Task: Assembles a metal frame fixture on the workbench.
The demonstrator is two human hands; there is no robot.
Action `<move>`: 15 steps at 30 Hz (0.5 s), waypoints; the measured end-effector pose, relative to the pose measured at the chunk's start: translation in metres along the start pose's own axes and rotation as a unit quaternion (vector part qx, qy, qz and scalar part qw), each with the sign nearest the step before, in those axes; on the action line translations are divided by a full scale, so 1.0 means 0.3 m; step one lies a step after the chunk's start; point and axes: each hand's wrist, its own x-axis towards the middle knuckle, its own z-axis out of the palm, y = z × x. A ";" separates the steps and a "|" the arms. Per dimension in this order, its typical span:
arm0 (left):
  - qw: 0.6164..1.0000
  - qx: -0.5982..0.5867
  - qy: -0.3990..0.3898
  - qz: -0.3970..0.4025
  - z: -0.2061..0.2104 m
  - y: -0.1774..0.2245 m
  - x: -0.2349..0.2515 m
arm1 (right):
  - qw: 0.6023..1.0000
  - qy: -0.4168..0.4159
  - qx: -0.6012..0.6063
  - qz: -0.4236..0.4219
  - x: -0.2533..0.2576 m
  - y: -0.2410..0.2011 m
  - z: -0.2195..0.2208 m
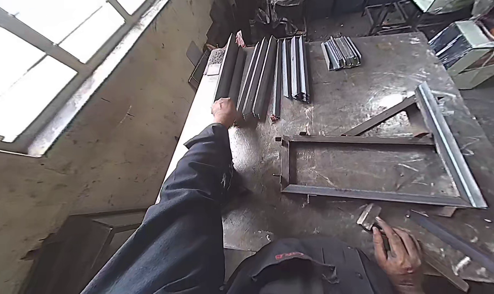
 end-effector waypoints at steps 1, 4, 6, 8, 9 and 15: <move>1.000 0.003 0.001 0.001 -0.004 -0.001 -0.004 | 1.000 -0.004 0.001 0.000 0.001 -0.002 -0.002; 0.999 0.020 0.023 0.024 -0.028 0.021 0.004 | 1.000 0.005 -0.003 0.000 0.008 -0.007 -0.001; 0.998 0.007 0.052 0.042 -0.043 0.069 0.034 | 1.000 0.008 -0.003 0.003 0.008 -0.006 0.004; 0.994 -0.033 0.061 0.079 -0.071 0.154 0.054 | 1.000 -0.001 0.004 0.016 0.009 -0.015 0.005; 0.990 -0.059 0.060 0.110 -0.078 0.205 0.072 | 1.000 -0.007 0.008 0.022 0.010 -0.022 0.007; 0.942 -0.161 0.021 0.294 -0.092 0.650 0.168 | 1.000 0.008 -0.005 -0.009 0.011 -0.041 0.040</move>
